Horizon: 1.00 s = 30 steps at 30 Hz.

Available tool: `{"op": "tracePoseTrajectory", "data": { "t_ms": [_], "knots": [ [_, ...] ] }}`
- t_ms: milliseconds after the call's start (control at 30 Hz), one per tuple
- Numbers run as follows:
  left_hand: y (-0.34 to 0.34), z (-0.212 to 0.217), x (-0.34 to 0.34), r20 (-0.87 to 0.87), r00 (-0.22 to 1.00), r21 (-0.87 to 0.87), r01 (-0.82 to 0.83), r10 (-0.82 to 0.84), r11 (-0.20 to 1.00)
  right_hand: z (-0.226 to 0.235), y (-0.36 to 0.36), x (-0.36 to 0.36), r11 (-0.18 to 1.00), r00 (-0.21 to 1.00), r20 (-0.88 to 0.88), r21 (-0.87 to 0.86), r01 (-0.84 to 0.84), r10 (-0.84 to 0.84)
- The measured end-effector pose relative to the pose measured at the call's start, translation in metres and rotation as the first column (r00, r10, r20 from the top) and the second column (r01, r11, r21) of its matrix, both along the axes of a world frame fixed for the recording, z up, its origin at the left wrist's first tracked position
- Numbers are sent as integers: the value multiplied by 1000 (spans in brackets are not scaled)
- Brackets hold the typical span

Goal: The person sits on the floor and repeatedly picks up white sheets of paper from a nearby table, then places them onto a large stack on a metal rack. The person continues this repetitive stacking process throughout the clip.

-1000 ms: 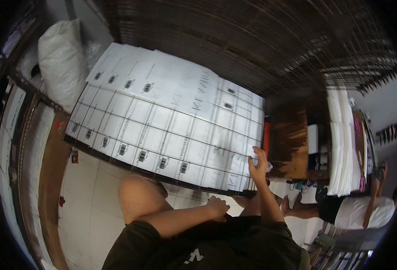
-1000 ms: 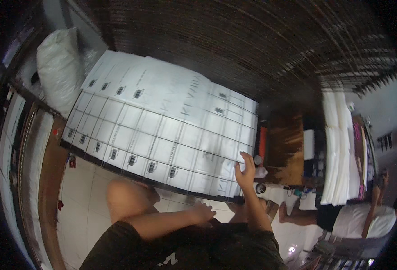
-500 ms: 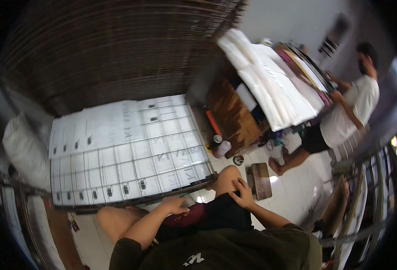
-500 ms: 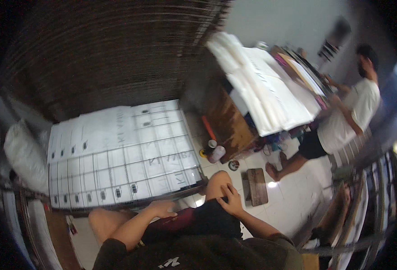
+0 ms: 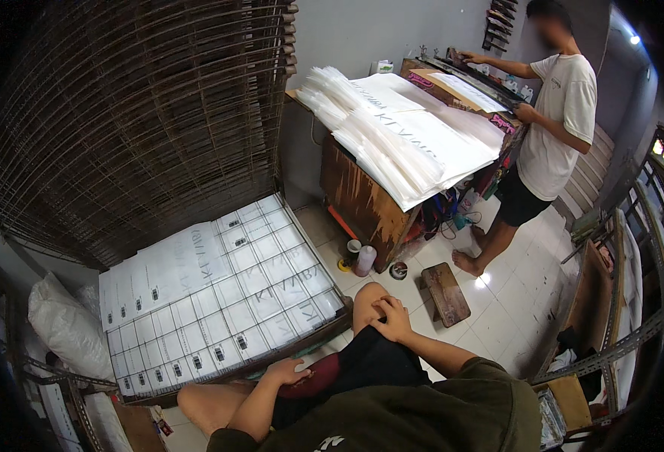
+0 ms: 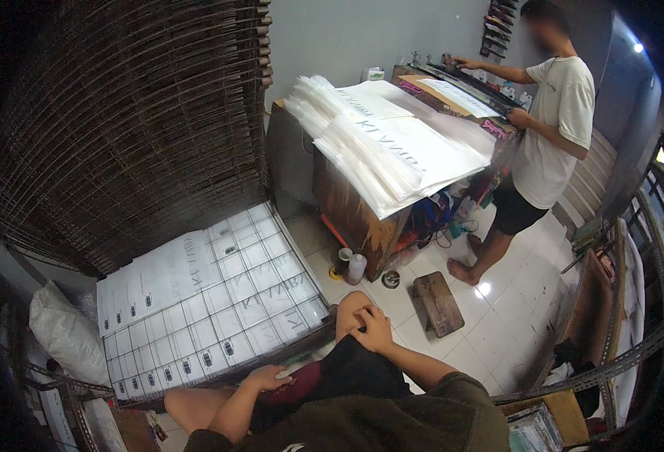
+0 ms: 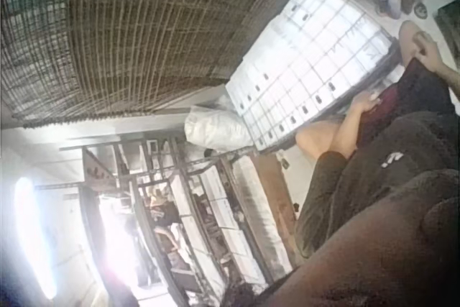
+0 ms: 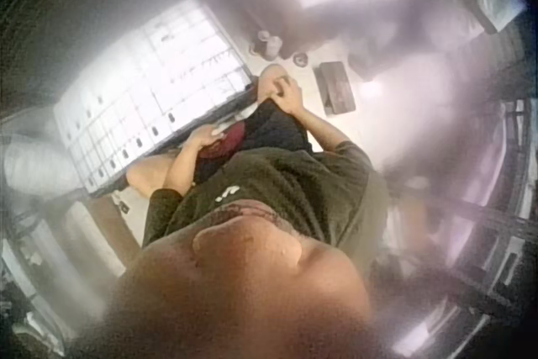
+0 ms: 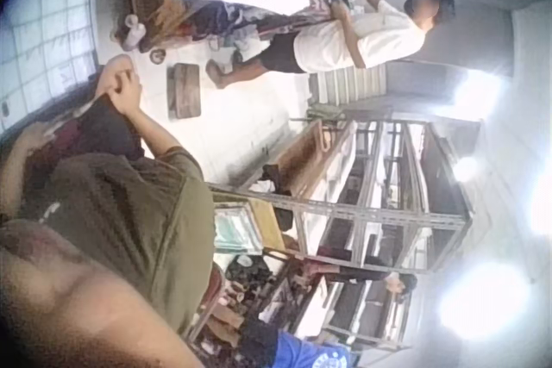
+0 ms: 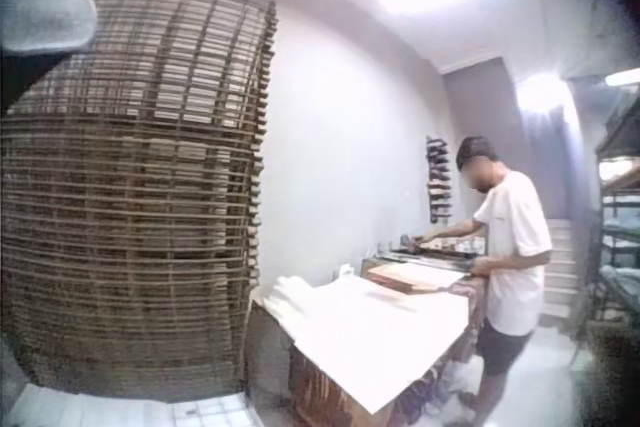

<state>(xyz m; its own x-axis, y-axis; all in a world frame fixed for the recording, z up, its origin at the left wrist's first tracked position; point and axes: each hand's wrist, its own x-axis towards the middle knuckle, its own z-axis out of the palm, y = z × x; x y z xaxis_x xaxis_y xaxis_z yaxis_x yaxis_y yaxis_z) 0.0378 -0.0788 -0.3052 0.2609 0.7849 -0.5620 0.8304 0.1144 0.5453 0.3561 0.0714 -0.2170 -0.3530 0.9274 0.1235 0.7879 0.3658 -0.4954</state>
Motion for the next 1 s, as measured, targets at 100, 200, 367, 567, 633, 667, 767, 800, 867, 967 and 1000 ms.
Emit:
{"op": "tracePoseTrajectory", "data": {
  "t_ms": [100,200,367,567,633,667,767,800,867,967,1000],
  "knots": [
    [3,0,-1,65,997,-66,-28,32,997,-3,2,7,1000,1000,-10,-5,16,-17],
    [-8,-22,-16,139,979,-157,-129,151,979,-9,3,0,1000,1000,-23,-27,8,-9],
    [-6,-30,-19,153,962,-231,-189,228,954,-8,3,6,1000,999,-34,-11,28,-29],
    [-4,-14,-16,121,960,-290,-210,254,934,5,6,5,968,997,70,-250,-25,44],
    [-8,-20,-20,128,953,-297,-228,275,927,31,7,-6,888,960,208,-454,-73,186],
    [-9,-20,-22,132,951,-282,-235,280,930,35,20,-7,814,905,247,-558,-160,347],
    [-2,-17,-12,150,954,-265,-214,260,940,-5,73,25,535,688,209,-789,-301,695],
    [-4,-10,-13,137,951,-276,-232,277,933,-7,76,21,475,667,178,-830,-293,723],
    [-8,-6,-18,133,943,-284,-258,305,923,10,89,10,358,624,121,-894,-270,772],
    [-11,-12,-19,141,939,-292,-262,313,920,27,96,-3,299,544,142,-930,-212,827],
    [-9,-12,-20,131,943,-295,-256,305,920,30,95,-4,309,529,158,-928,-210,834]
  ]
}}
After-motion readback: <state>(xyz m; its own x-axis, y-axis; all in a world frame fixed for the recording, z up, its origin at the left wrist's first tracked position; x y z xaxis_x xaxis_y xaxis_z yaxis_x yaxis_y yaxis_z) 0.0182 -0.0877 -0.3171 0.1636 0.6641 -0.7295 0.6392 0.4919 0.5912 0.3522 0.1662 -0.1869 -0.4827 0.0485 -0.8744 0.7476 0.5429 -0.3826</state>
